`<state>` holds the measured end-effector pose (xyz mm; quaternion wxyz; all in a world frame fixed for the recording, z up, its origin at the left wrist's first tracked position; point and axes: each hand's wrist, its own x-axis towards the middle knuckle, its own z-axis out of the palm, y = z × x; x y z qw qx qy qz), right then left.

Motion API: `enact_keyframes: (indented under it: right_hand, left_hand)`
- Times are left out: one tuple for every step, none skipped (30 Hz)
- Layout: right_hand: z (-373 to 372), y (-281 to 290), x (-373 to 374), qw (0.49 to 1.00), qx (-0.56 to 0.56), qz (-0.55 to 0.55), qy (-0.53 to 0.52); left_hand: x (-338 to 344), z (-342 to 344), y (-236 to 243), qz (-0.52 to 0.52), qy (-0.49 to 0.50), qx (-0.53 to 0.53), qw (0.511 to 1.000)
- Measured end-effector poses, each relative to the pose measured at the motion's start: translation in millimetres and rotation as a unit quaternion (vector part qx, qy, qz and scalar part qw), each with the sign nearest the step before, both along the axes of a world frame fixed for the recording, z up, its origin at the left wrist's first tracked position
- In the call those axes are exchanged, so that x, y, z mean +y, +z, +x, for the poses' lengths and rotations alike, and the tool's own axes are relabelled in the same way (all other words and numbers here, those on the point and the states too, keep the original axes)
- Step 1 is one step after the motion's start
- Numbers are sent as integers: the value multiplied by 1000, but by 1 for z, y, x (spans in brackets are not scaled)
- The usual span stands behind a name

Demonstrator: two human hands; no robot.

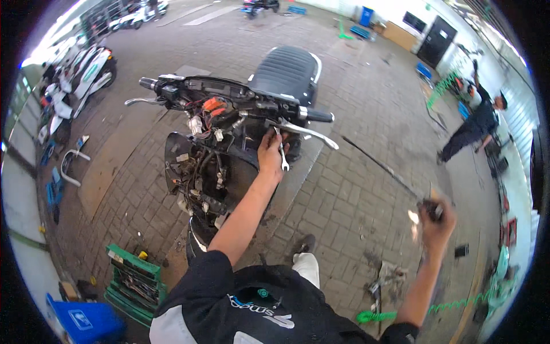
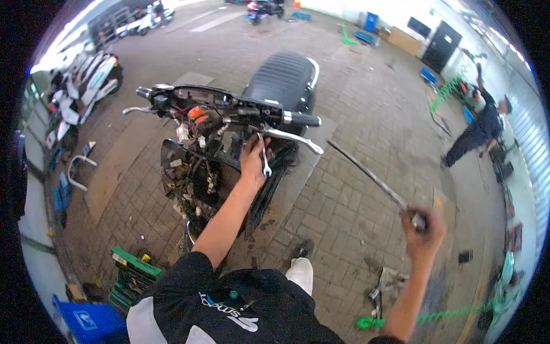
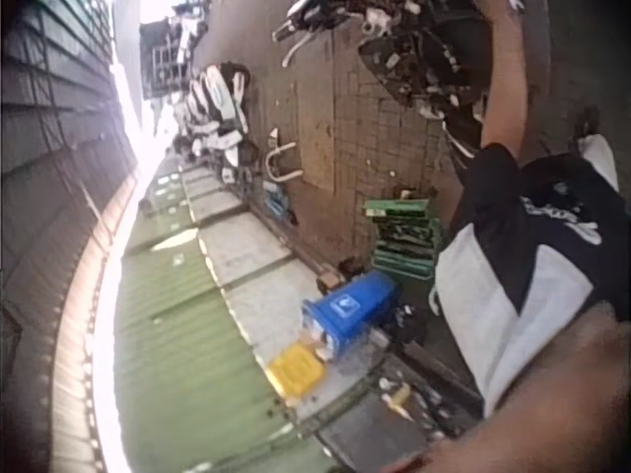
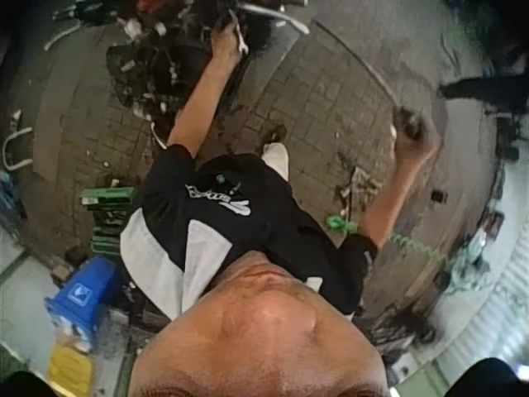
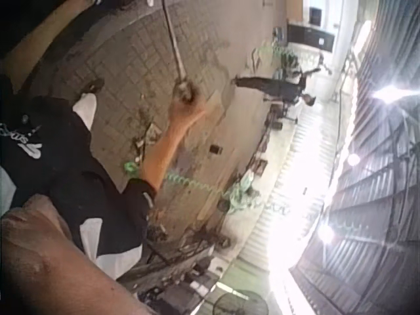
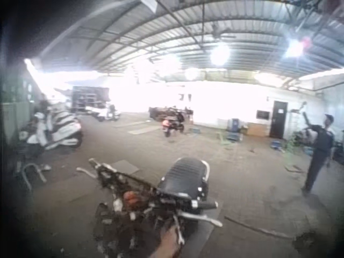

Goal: The person sprays lubricant from a can onto the handlebar area of a motorcycle, uses a T-handle socket wrench to work on the front assembly, and then uses a wrench to manipulate components on the side frame near the footrest.

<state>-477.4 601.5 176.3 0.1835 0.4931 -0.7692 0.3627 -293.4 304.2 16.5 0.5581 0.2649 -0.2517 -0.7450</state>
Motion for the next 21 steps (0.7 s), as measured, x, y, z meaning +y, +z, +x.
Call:
enact_keyframes:
  right_hand:
    - [-4, 27, -36, 998, 56, 9, 35]
    - [-11, 43, -68, 996, 46, -23, 69]
    - [-16, 59, -95, 993, 37, -54, 97]
    - [-8, 82, -122, 995, 24, -14, 100]
    - [-4, 100, -144, 988, 50, -2, 148]
    - [-5, 111, -165, 985, 53, -2, 164]
    - [-7, 120, -184, 976, 30, 16, 213]
    - [-8, 127, -201, 963, 7, 37, 267]
    - [-10, 134, -214, 954, 23, 65, 291]
    - [-12, 136, -227, 947, 27, 65, 313]
    - [-14, 137, -237, 938, 9, 66, 341]
    - [-16, 138, -245, 929, -7, 71, 363]
    - [-16, 140, -253, 925, 11, 77, 373]
    - [-16, 142, -258, 921, 14, 78, 381]
    - [-15, 144, -261, 917, 24, 77, 391]
    - [-15, 146, -264, 913, 34, 76, 399]
    - [-15, 148, -267, 912, 34, 79, 401]
    - [-16, 150, -269, 915, 38, 95, 391]
    - [-16, 151, -271, 918, 41, 112, 379]
    - [-15, 153, -272, 917, 44, 114, 379]
    - [-13, 155, -271, 920, 49, 123, 370]
  left_hand:
    - [0, 0, -3, 7, 23, -20, 1000]
    - [4, -1, -2, 7, 37, -25, 999]
    - [7, -5, 2, -1, 49, -22, 999]
    - [8, -6, 2, -7, 68, -21, 997]
    - [7, -11, 0, -11, 85, -20, 996]
    - [10, -15, 6, -5, 108, -36, 993]
    - [10, -18, 7, 6, 108, -26, 994]
    - [11, -18, 6, 19, 114, -15, 993]
    - [13, -20, 7, 31, 128, -9, 991]
    - [14, -22, 8, 42, 140, -3, 989]
    - [14, -22, 7, 51, 137, -6, 989]
    - [16, -23, 8, 56, 153, -2, 987]
    - [18, -23, 11, 57, 149, 4, 987]
    - [19, -23, 15, 54, 141, 7, 989]
    - [19, -25, 15, 79, 150, 23, 985]
    - [18, -25, 14, 79, 154, 26, 985]
    - [17, -25, 12, 82, 143, 36, 986]
    - [17, -25, 10, 85, 131, 46, 987]
    - [13, -19, 11, 64, 119, 38, 990]
    - [11, -15, 9, 65, 119, 41, 990]
    - [9, -11, 6, 68, 101, 33, 992]
